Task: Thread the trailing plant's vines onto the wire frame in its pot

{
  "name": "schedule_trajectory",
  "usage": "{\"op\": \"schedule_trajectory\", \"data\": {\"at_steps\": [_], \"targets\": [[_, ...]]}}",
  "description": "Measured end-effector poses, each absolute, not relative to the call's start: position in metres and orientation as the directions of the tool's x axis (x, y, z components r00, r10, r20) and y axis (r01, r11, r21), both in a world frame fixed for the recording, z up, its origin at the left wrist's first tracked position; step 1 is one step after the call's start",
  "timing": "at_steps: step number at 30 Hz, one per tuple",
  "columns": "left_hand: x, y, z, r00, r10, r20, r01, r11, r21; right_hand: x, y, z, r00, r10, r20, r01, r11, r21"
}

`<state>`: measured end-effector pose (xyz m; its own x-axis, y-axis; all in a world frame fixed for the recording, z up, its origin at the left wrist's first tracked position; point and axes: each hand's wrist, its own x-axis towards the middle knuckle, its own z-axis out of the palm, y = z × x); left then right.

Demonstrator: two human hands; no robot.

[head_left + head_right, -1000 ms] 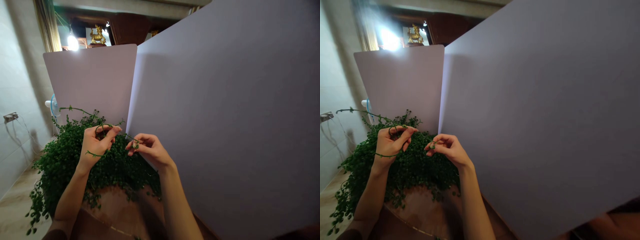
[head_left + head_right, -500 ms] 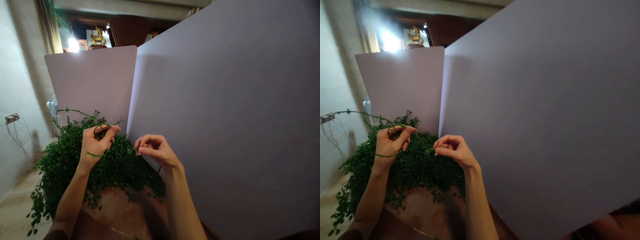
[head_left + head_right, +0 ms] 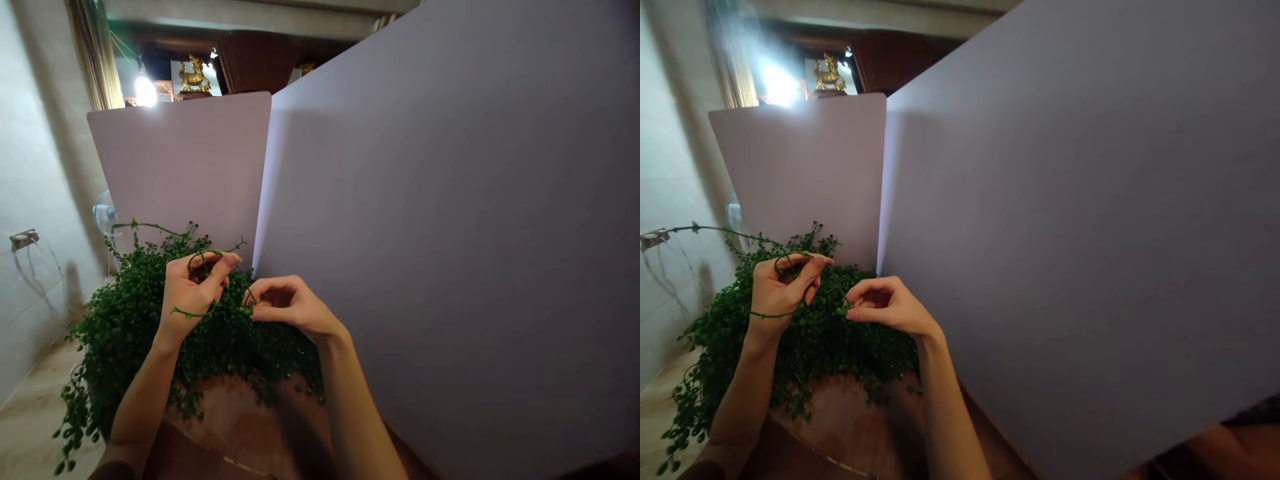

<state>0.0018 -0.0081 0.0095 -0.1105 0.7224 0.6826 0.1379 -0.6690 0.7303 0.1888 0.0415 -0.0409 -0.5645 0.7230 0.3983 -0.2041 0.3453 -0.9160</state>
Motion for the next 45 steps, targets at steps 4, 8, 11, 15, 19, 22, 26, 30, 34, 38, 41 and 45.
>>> {"op": "schedule_trajectory", "data": {"at_steps": [4, 8, 11, 15, 19, 22, 26, 30, 34, 38, 41, 45], "targets": [[0.003, -0.008, 0.009, -0.107, 0.721, 0.684, 0.141, -0.67, 0.729, 0.187, 0.039, -0.039, -0.594, 0.695, 0.405, -0.207, 0.355, -0.912], [0.005, -0.009, 0.01, -0.092, 0.725, 0.683, 0.147, -0.668, 0.729, 0.181, 0.036, -0.037, -0.613, 0.669, 0.42, -0.221, 0.366, -0.904], [0.004, -0.009, 0.01, -0.097, 0.717, 0.69, 0.157, -0.673, 0.722, 0.179, 0.036, -0.037, -0.606, 0.661, 0.442, -0.246, 0.373, -0.895], [0.001, -0.008, 0.01, -0.118, 0.71, 0.694, 0.156, -0.677, 0.72, 0.184, 0.035, -0.037, -0.615, 0.672, 0.413, -0.274, 0.309, -0.911], [-0.001, -0.009, 0.01, -0.125, 0.713, 0.69, 0.139, -0.676, 0.723, 0.189, 0.036, -0.038, -0.577, 0.715, 0.394, -0.291, 0.27, -0.918], [-0.001, -0.01, 0.011, -0.135, 0.712, 0.69, 0.141, -0.675, 0.724, 0.193, 0.042, -0.04, -0.468, 0.771, 0.433, -0.296, 0.325, -0.898], [-0.001, -0.01, 0.011, -0.133, 0.707, 0.694, 0.145, -0.679, 0.72, 0.202, 0.049, -0.044, -0.374, 0.799, 0.471, -0.32, 0.365, -0.874], [0.0, -0.011, 0.011, -0.132, 0.713, 0.689, 0.144, -0.674, 0.725, 0.208, 0.046, -0.043, -0.367, 0.795, 0.483, -0.291, 0.395, -0.872], [0.005, -0.017, 0.011, -0.105, 0.726, 0.68, 0.144, -0.665, 0.733, 0.205, 0.043, -0.038, -0.363, 0.817, 0.448, -0.176, 0.412, -0.894], [0.01, -0.025, 0.011, -0.055, 0.713, 0.699, 0.185, -0.681, 0.708, 0.203, 0.045, -0.039, -0.332, 0.828, 0.451, -0.199, 0.406, -0.892], [0.011, -0.028, 0.011, -0.069, 0.714, 0.696, 0.188, -0.676, 0.712, 0.206, 0.047, -0.041, -0.29, 0.814, 0.503, -0.299, 0.422, -0.856], [0.011, -0.029, 0.012, -0.136, 0.713, 0.687, 0.175, -0.666, 0.726, 0.209, 0.045, -0.041, -0.231, 0.797, 0.559, -0.375, 0.457, -0.807]]}}
